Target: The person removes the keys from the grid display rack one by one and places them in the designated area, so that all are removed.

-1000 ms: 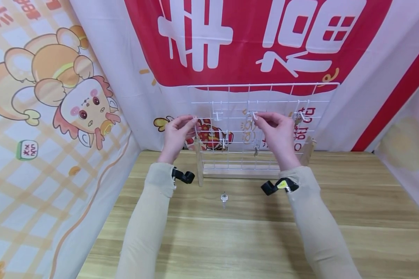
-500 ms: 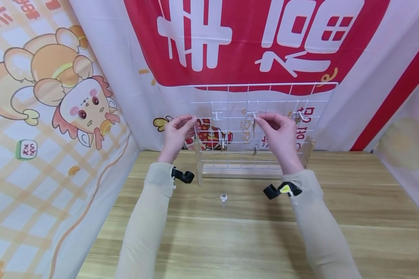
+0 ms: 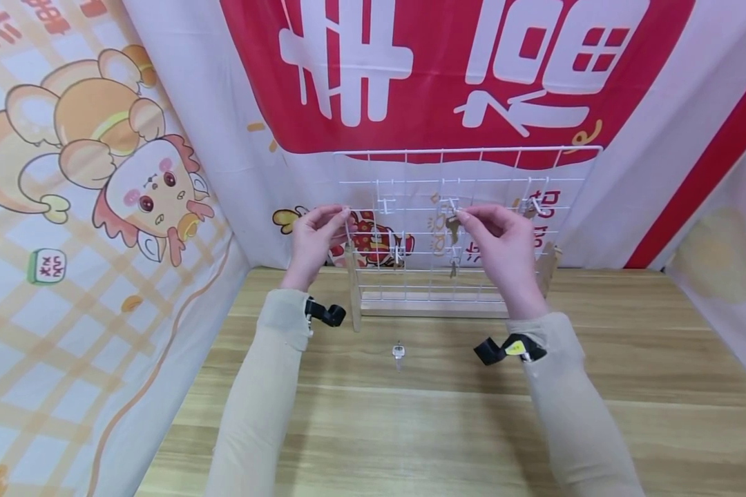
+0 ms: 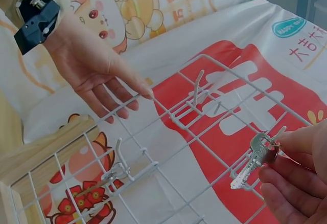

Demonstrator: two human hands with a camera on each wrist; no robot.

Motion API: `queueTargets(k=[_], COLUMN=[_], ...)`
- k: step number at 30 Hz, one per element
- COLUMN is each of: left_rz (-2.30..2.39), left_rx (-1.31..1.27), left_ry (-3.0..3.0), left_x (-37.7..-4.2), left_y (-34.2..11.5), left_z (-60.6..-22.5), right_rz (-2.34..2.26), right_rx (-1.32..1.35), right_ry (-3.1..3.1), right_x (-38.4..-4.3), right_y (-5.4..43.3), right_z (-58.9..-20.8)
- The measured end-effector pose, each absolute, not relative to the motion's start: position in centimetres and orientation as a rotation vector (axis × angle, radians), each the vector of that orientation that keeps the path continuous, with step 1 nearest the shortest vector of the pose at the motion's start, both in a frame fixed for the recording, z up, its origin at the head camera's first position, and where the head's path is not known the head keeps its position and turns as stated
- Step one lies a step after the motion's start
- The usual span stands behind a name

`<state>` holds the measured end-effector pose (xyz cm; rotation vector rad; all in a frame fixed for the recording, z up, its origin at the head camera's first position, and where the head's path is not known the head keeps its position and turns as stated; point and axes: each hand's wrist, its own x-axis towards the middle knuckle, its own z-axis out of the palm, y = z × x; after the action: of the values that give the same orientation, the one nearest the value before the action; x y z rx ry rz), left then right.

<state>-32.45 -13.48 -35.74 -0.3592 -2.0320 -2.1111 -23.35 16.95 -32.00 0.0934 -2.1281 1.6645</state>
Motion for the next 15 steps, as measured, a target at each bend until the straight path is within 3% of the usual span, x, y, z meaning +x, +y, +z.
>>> queueTargets(k=[15], left_rz=[-2.123], left_rx=[-0.362], left_ry=[-2.023], left_x=[-32.5], left_y=[-13.4], left_z=[-35.7], right_rz=[1.618], right_rx=[0.125], right_ry=[-2.148], right_x=[-21.4], right_y=[17.3], right_z=[-32.0])
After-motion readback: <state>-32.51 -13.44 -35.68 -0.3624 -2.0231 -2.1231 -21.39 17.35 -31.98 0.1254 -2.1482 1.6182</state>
